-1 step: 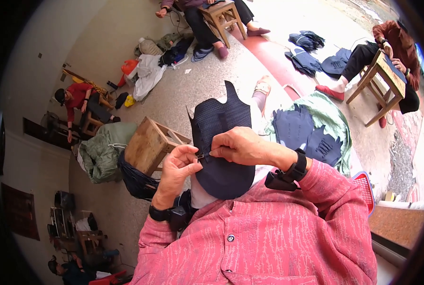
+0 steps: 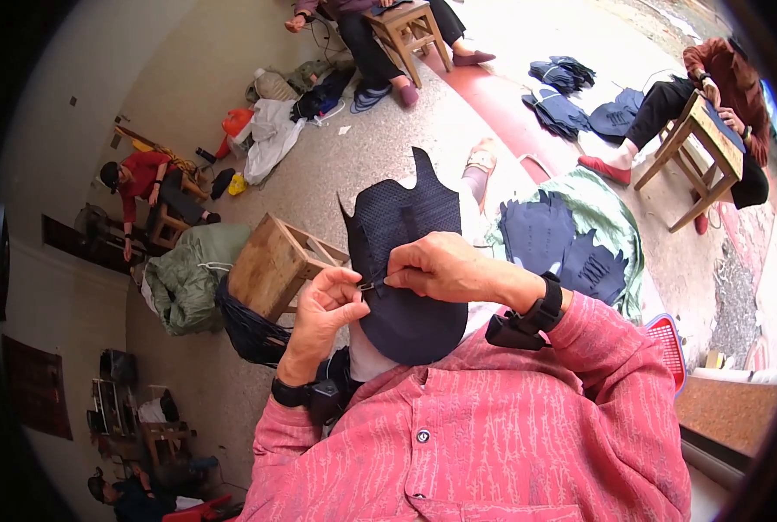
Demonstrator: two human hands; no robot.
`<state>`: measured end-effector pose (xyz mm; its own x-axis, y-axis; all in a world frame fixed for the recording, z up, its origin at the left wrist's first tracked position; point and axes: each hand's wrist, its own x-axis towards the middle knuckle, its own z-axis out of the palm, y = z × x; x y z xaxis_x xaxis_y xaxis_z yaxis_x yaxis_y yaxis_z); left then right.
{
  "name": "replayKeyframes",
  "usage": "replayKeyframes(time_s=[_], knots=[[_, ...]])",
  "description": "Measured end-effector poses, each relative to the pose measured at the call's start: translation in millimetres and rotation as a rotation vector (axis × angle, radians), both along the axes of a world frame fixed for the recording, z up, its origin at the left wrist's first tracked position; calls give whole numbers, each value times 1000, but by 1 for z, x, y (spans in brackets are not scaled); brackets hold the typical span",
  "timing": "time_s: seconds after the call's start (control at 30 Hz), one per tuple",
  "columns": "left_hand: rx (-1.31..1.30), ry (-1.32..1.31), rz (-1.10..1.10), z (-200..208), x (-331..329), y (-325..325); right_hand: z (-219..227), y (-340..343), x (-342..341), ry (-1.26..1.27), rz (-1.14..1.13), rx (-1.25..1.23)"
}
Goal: Manually stitching and assembling shoe uppers.
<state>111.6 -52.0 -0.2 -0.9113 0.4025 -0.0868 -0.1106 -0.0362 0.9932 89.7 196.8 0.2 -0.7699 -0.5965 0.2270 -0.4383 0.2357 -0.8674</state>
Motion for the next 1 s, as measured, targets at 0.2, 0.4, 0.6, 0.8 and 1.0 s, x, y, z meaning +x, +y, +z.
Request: replayKeyframes(time_s=[0.2, 0.4, 0.6, 0.8, 1.0], knots=[[78, -156, 126, -7, -2, -16, 2, -4, 3, 68, -39, 36], [229, -542, 194, -8, -25, 8, -5, -14, 13, 270, -119, 51], [8, -143, 318, -48, -34, 6, 3, 5, 32, 408, -192, 378], [-83, -38, 157, -16, -20, 32, 8, 46, 29, -590, -38, -40], [-182, 58, 191, -17, -12, 29, 13, 63, 31, 497, -39, 394]])
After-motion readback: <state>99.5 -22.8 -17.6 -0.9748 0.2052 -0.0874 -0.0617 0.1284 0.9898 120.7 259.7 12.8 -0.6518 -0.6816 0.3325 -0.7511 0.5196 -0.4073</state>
